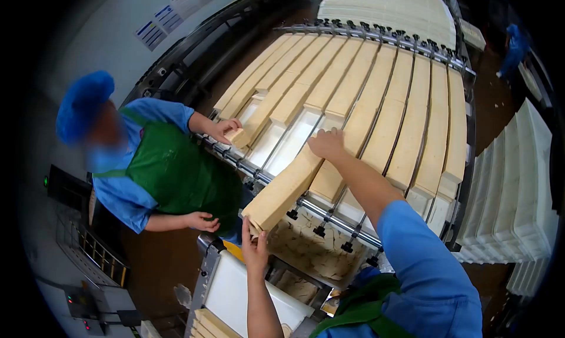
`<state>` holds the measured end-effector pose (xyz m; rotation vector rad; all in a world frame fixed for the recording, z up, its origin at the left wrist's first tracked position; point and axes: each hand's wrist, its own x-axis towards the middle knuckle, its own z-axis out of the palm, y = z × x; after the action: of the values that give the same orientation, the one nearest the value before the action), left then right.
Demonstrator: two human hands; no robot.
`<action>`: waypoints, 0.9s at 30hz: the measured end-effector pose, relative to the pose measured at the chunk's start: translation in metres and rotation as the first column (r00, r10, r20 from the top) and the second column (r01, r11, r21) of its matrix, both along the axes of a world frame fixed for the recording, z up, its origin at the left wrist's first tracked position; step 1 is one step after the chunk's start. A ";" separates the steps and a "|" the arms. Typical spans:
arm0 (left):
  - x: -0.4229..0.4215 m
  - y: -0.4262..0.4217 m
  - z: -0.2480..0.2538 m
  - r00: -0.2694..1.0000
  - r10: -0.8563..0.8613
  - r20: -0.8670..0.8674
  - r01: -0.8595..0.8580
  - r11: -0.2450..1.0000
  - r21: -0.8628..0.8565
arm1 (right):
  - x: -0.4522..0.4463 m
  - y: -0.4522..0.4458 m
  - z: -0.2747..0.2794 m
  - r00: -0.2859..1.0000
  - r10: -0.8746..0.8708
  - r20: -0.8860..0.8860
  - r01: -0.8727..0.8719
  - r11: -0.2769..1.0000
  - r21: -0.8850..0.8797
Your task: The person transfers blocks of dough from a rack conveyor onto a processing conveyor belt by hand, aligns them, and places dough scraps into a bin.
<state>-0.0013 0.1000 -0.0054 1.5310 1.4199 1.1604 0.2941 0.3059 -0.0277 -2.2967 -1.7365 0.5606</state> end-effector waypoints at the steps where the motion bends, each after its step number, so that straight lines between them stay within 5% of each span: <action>1: 0.002 0.002 -0.001 1.000 -0.006 -0.006 0.006 1.000 -0.007 | 0.001 0.003 -0.002 1.000 -0.010 -0.021 0.010 1.000 -0.014; 5: 0.014 0.011 0.002 0.988 0.097 -0.119 -0.096 0.995 0.017 | 0.009 0.003 0.017 0.977 0.024 -0.214 -0.063 0.982 -0.176; 11: 0.042 0.043 -0.007 0.981 0.128 -0.147 -0.112 0.988 0.108 | 0.007 0.020 -0.008 0.996 -0.055 -0.064 0.050 0.996 -0.075; 13: 0.062 0.050 -0.007 0.962 0.112 -0.250 -0.115 0.993 0.002 | -0.003 0.010 -0.009 0.990 -0.139 0.013 0.134 0.971 0.196; 15: 0.082 0.058 -0.009 0.958 0.026 -0.285 -0.035 0.999 -0.025 | -0.012 -0.016 0.019 1.000 -0.005 -0.003 0.005 0.990 0.143; 16: 0.081 0.065 -0.029 0.929 0.054 -0.366 -0.048 0.999 0.024 | -0.025 -0.030 0.020 0.991 0.080 -0.103 -0.051 0.965 0.257; 19: 0.082 0.067 -0.029 0.974 0.031 -0.226 -0.042 0.998 -0.047 | -0.064 -0.074 0.017 0.870 0.369 -0.328 -0.183 0.858 0.480; 21: 0.073 0.062 -0.042 0.991 0.038 -0.132 -0.025 0.995 0.098 | -0.083 -0.103 0.003 0.788 0.551 -0.273 -0.264 0.704 0.659; 22: 0.075 0.056 -0.031 0.922 0.169 -0.348 -0.111 0.977 0.183 | -0.091 -0.108 -0.011 0.824 0.549 -0.139 -0.318 0.652 0.688; 23: 0.072 0.047 -0.031 0.907 0.239 -0.348 -0.180 0.965 0.193 | -0.104 -0.108 -0.028 0.904 0.422 0.061 -0.340 0.625 0.703; 25: 0.076 0.006 -0.044 0.907 0.372 -0.195 -0.323 0.914 0.245 | -0.088 -0.121 -0.014 0.859 0.496 0.128 -0.385 0.459 0.801; 27: 0.079 -0.021 -0.054 0.941 0.275 -0.198 -0.273 0.961 0.041 | -0.097 -0.118 -0.038 0.833 0.508 0.220 -0.467 0.429 0.774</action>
<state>0.0779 0.0792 -0.0590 1.5292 1.8118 1.2030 0.1975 0.1875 -0.0655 -1.1071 -2.0398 -0.1425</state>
